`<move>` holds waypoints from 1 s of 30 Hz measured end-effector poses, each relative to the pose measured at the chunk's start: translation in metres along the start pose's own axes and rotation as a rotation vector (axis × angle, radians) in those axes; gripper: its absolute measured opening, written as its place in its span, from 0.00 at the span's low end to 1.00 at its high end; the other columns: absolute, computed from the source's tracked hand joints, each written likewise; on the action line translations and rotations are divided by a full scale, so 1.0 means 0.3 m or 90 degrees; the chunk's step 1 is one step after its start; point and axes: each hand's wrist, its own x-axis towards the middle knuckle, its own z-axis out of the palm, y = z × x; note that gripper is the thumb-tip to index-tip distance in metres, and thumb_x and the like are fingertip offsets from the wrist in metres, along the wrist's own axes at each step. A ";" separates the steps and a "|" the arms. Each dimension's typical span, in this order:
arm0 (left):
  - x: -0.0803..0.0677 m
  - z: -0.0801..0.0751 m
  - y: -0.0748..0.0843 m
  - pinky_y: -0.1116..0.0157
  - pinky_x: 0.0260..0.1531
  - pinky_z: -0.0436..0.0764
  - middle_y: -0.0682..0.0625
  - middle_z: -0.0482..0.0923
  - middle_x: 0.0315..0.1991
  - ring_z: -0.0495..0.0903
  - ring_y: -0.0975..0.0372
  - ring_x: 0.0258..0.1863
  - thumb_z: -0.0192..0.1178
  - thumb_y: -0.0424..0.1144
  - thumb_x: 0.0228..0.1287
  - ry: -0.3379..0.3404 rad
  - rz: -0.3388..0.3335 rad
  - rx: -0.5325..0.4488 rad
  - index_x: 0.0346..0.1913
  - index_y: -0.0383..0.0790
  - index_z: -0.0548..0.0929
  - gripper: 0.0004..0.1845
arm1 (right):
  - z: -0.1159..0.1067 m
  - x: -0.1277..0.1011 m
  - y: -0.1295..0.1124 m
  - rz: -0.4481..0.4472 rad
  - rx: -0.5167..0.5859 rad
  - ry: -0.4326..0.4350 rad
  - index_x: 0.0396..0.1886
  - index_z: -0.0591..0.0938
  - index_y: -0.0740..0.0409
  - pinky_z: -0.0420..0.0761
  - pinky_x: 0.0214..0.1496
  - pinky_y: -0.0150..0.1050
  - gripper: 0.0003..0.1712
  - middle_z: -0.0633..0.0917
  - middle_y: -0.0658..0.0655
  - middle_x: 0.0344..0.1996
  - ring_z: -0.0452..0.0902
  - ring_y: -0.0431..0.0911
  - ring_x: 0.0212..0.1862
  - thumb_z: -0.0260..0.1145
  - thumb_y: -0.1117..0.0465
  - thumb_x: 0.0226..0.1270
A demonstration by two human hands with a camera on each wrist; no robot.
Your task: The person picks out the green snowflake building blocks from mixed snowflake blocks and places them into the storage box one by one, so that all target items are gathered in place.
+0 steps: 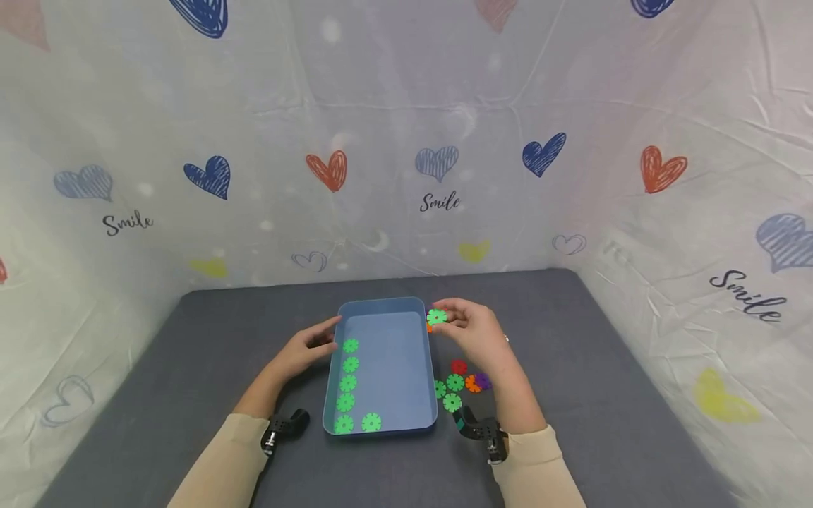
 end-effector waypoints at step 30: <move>0.004 0.005 0.010 0.54 0.49 0.74 0.49 0.81 0.46 0.76 0.57 0.46 0.66 0.44 0.69 0.004 -0.011 -0.007 0.76 0.46 0.71 0.33 | 0.400 -0.012 0.042 -0.136 -0.192 -0.275 0.46 0.88 0.58 0.74 0.34 0.35 0.11 0.79 0.43 0.25 0.72 0.36 0.28 0.74 0.67 0.64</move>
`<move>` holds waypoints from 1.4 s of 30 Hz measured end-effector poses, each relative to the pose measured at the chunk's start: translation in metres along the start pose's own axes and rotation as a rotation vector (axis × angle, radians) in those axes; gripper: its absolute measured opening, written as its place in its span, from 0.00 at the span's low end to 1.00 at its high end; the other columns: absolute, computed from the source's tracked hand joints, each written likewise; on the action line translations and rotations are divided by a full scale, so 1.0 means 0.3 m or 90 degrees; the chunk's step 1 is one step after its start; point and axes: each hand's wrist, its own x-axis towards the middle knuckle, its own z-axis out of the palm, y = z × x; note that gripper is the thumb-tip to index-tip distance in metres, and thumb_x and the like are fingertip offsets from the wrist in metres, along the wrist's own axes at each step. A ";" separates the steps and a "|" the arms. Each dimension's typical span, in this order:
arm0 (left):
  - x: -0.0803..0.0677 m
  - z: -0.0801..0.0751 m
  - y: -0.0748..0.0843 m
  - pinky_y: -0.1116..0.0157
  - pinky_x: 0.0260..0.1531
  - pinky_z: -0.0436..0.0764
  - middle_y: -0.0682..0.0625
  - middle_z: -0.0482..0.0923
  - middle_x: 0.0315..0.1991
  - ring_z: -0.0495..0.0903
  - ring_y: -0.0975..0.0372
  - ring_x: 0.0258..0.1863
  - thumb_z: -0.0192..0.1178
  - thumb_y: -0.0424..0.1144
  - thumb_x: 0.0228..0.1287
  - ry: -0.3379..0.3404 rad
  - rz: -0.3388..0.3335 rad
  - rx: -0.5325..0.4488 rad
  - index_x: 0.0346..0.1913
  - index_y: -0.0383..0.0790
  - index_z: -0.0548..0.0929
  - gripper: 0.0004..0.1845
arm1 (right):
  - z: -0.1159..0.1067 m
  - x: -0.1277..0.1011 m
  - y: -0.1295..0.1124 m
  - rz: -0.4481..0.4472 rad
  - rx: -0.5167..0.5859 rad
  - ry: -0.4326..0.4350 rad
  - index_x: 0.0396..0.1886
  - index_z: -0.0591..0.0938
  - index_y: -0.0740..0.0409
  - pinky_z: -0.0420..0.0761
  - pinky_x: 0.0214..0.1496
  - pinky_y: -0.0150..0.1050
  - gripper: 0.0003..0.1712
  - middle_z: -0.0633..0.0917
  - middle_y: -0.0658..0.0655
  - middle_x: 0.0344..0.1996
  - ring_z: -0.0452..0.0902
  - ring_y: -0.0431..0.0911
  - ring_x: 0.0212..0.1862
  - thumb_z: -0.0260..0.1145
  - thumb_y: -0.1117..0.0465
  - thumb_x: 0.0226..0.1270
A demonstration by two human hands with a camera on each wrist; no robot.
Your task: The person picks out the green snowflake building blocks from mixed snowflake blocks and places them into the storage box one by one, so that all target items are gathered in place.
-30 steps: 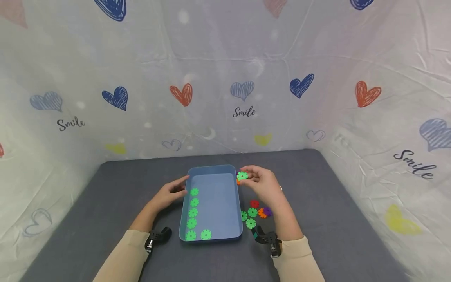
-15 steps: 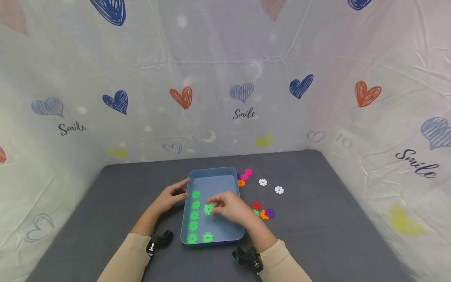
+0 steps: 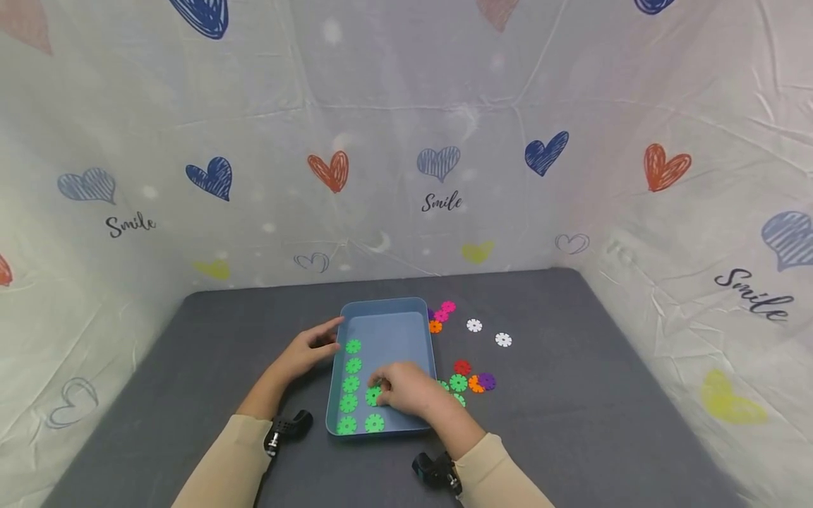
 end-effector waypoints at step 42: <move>-0.002 0.005 -0.005 0.57 0.45 0.74 0.49 0.80 0.46 0.75 0.58 0.44 0.67 0.43 0.69 0.012 0.006 -0.006 0.75 0.46 0.72 0.33 | -0.224 -0.131 0.167 0.264 -0.072 0.003 0.25 0.79 0.53 0.68 0.25 0.40 0.11 0.77 0.50 0.22 0.69 0.44 0.23 0.75 0.65 0.44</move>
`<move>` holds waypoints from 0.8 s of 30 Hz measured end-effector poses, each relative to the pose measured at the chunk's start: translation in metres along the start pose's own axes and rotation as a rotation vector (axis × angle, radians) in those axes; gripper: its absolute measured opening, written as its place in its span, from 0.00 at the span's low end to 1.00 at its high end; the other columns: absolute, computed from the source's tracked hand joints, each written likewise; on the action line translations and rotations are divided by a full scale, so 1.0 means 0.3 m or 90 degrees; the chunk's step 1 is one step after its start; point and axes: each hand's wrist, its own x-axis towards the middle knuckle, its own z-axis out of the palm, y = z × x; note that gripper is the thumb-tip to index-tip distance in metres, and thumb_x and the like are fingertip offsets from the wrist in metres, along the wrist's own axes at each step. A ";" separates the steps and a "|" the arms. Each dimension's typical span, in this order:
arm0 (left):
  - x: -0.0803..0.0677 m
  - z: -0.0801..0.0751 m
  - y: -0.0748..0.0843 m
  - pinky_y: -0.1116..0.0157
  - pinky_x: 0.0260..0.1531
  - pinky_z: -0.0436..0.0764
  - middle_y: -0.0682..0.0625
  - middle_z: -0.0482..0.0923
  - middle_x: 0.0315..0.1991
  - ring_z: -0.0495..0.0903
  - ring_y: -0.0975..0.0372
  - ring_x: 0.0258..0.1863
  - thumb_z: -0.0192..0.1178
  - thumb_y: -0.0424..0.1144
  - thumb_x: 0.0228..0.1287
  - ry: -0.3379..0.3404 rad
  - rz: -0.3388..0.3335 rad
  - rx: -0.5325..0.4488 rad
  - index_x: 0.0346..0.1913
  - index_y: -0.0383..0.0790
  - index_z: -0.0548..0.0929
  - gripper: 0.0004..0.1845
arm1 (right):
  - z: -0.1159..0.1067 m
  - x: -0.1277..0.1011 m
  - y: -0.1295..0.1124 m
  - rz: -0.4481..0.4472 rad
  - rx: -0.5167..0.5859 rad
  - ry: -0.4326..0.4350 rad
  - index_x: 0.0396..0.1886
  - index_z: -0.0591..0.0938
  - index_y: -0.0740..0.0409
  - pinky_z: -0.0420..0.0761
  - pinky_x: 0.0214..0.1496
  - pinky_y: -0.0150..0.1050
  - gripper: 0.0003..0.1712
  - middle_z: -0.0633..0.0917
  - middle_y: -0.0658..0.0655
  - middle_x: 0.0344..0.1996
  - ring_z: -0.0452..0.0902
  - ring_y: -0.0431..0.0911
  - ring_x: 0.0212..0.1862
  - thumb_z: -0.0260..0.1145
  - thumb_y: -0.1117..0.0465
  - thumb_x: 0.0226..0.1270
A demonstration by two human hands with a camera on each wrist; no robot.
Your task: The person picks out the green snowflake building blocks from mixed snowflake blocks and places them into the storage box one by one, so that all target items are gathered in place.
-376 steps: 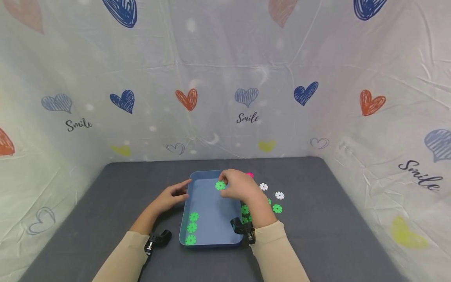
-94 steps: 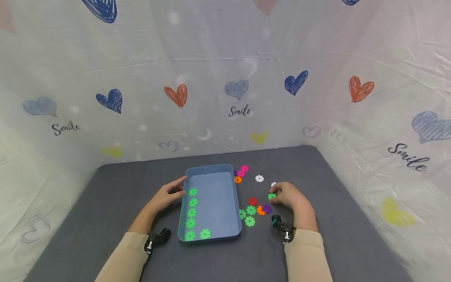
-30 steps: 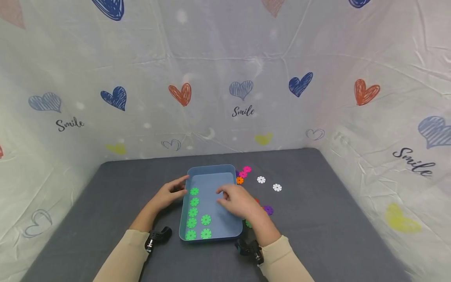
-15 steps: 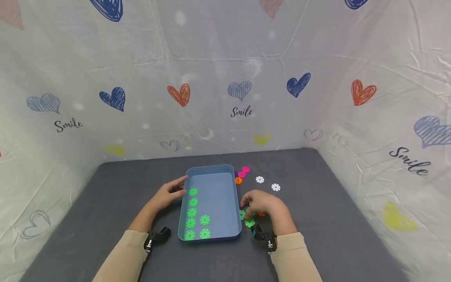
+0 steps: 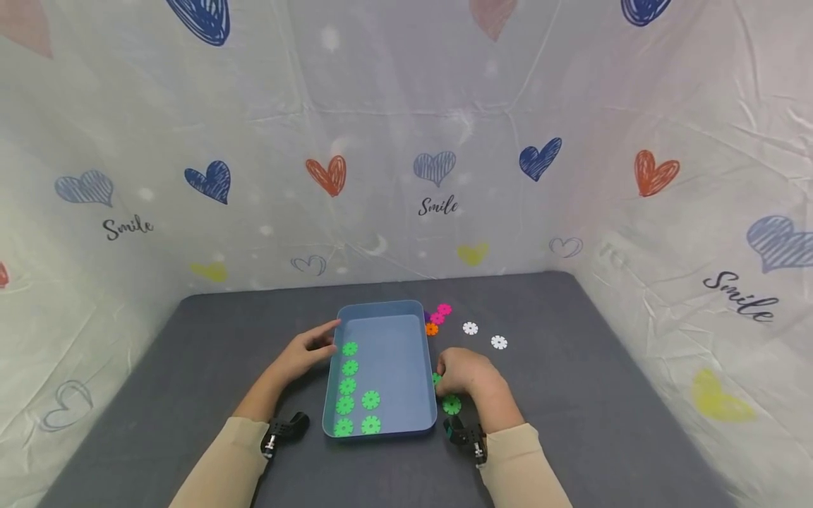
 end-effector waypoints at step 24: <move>-0.001 0.004 0.002 0.57 0.45 0.74 0.50 0.80 0.46 0.75 0.58 0.44 0.67 0.43 0.69 0.006 -0.011 0.006 0.75 0.48 0.72 0.33 | 0.003 0.008 -0.166 -0.128 0.053 0.285 0.43 0.81 0.52 0.67 0.27 0.39 0.16 0.74 0.44 0.21 0.65 0.39 0.21 0.72 0.58 0.54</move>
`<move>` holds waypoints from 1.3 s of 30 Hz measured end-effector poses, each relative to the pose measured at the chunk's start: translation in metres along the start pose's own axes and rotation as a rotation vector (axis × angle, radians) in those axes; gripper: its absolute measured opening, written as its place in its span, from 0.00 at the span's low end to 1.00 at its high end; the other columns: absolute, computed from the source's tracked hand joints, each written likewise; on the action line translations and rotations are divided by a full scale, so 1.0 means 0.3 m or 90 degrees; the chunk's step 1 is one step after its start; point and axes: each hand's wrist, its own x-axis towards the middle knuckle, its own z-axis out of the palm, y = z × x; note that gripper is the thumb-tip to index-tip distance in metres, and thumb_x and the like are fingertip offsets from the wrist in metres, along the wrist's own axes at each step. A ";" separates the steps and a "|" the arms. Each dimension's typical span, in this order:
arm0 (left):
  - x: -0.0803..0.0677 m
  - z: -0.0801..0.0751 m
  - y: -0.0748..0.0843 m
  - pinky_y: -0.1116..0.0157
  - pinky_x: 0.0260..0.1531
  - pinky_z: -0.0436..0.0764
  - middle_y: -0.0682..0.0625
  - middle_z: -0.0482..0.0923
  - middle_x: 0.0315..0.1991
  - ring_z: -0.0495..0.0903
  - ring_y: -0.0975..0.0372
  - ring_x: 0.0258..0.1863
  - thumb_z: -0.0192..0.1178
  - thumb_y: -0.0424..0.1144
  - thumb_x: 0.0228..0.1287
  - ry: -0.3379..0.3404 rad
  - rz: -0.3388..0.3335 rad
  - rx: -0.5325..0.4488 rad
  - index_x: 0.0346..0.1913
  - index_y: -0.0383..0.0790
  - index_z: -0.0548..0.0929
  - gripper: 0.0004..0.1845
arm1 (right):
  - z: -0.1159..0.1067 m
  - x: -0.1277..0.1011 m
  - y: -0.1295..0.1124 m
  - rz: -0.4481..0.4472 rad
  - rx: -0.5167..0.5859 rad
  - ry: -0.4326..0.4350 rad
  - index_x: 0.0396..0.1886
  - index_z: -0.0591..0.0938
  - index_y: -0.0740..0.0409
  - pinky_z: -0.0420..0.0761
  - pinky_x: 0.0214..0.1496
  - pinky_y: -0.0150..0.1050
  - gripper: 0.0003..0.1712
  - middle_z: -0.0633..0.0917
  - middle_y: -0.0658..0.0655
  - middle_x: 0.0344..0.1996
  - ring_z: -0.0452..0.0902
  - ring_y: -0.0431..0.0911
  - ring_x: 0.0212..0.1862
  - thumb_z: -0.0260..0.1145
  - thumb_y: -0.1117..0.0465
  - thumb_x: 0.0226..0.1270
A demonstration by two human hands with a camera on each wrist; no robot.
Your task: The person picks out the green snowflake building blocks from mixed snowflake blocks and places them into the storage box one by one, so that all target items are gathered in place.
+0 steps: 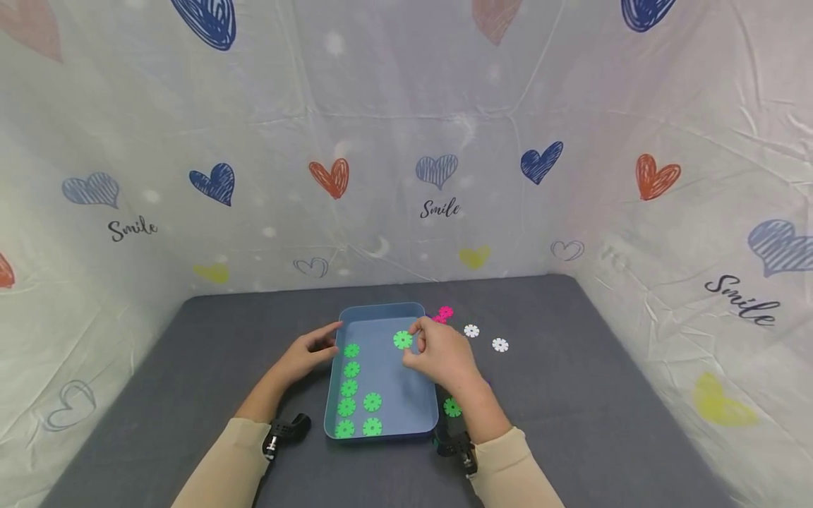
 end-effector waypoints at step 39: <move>0.002 -0.002 -0.010 0.57 0.45 0.74 0.48 0.80 0.48 0.76 0.57 0.45 0.67 0.44 0.69 -0.001 0.002 -0.014 0.75 0.48 0.73 0.33 | 0.082 0.009 -0.013 -0.038 0.072 -0.068 0.48 0.86 0.57 0.68 0.27 0.37 0.12 0.74 0.46 0.22 0.62 0.39 0.20 0.69 0.61 0.67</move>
